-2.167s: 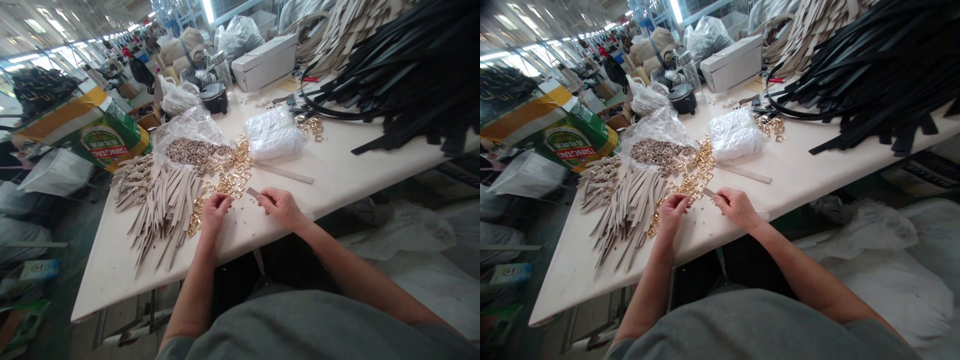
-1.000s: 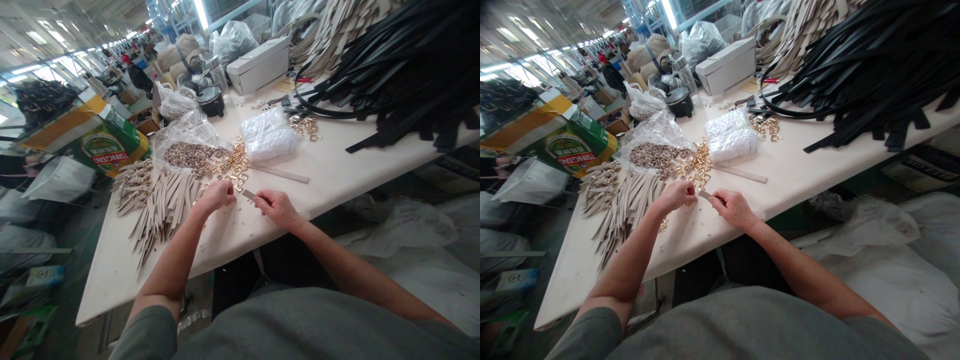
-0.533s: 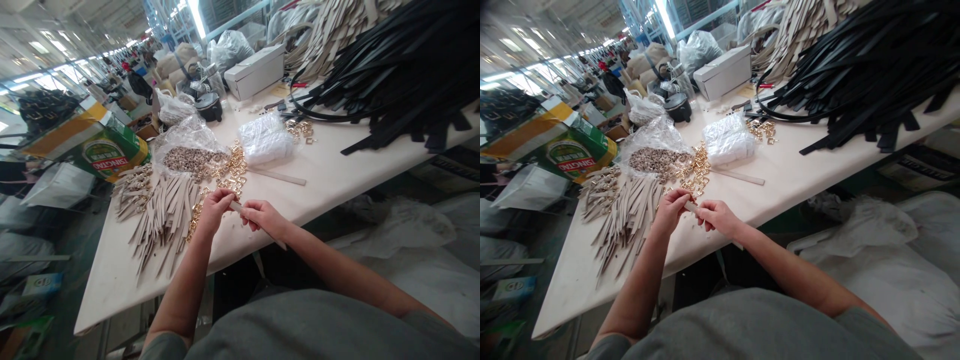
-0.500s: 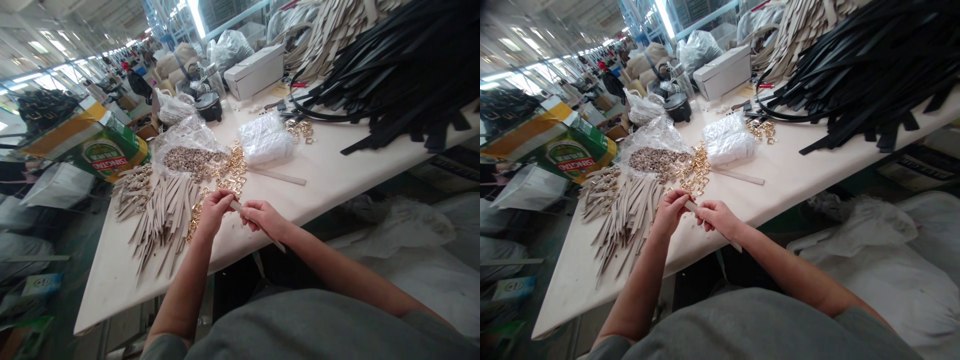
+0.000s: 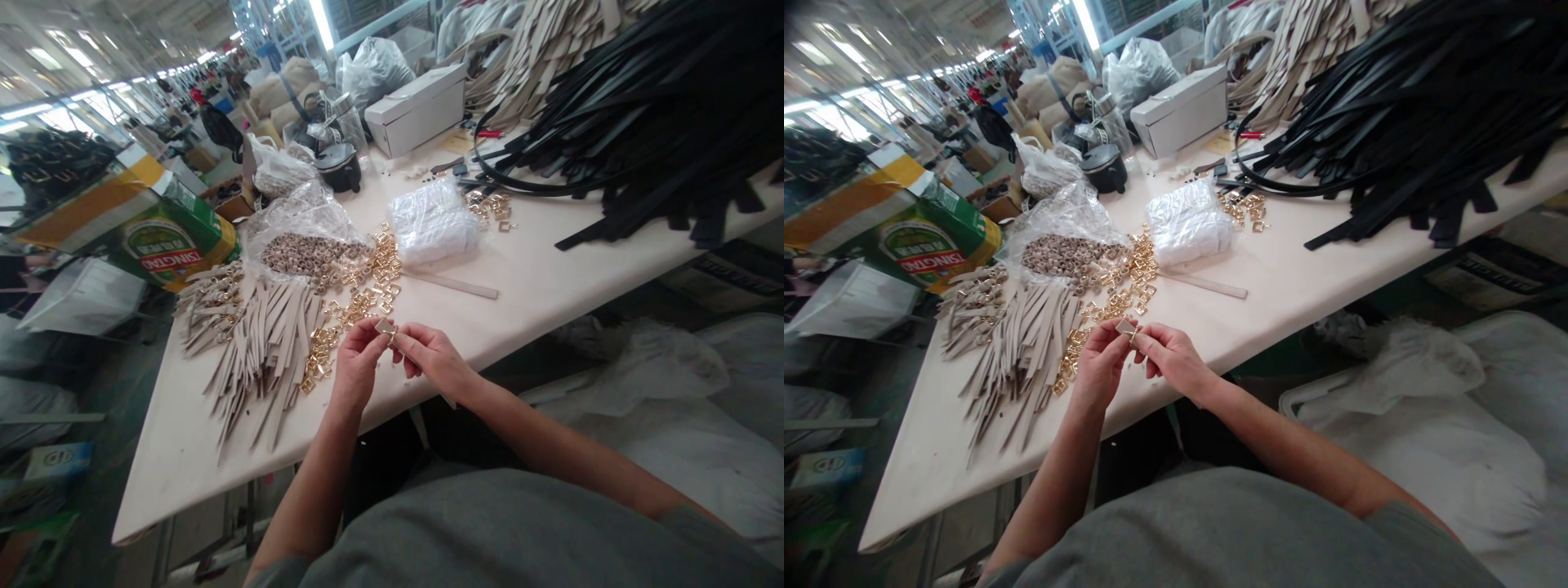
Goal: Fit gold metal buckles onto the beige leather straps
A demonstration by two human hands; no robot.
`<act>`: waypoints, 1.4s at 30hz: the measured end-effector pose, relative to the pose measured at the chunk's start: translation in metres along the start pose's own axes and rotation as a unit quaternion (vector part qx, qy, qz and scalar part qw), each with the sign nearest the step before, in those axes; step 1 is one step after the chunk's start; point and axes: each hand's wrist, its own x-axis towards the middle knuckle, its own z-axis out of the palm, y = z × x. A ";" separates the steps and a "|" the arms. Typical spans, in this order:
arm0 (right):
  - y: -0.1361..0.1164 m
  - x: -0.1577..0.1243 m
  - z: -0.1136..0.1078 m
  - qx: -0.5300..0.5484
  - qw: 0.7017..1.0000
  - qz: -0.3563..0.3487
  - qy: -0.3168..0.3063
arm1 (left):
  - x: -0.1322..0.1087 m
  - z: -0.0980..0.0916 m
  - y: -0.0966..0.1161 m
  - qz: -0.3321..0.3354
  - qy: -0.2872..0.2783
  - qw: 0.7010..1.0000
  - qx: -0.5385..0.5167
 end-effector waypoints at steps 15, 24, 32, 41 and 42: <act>-0.005 -0.004 -0.011 -0.321 0.936 -0.141 0.025 | -0.005 -0.010 0.014 0.032 -0.036 0.989 0.137; -0.012 -0.009 -0.017 -0.389 0.913 -0.127 -0.007 | -0.002 -0.017 0.010 0.040 -0.004 0.988 0.147; -0.012 -0.011 -0.015 -0.411 0.901 -0.136 -0.017 | -0.003 -0.017 -0.001 -0.007 -0.008 0.996 0.093; -0.006 -0.008 -0.011 -0.369 0.918 -0.139 -0.034 | -0.001 -0.006 -0.010 -0.088 -0.004 0.996 -0.023; -0.005 -0.008 -0.011 -0.368 0.918 -0.143 -0.027 | -0.002 -0.004 -0.011 -0.084 0.003 0.996 -0.028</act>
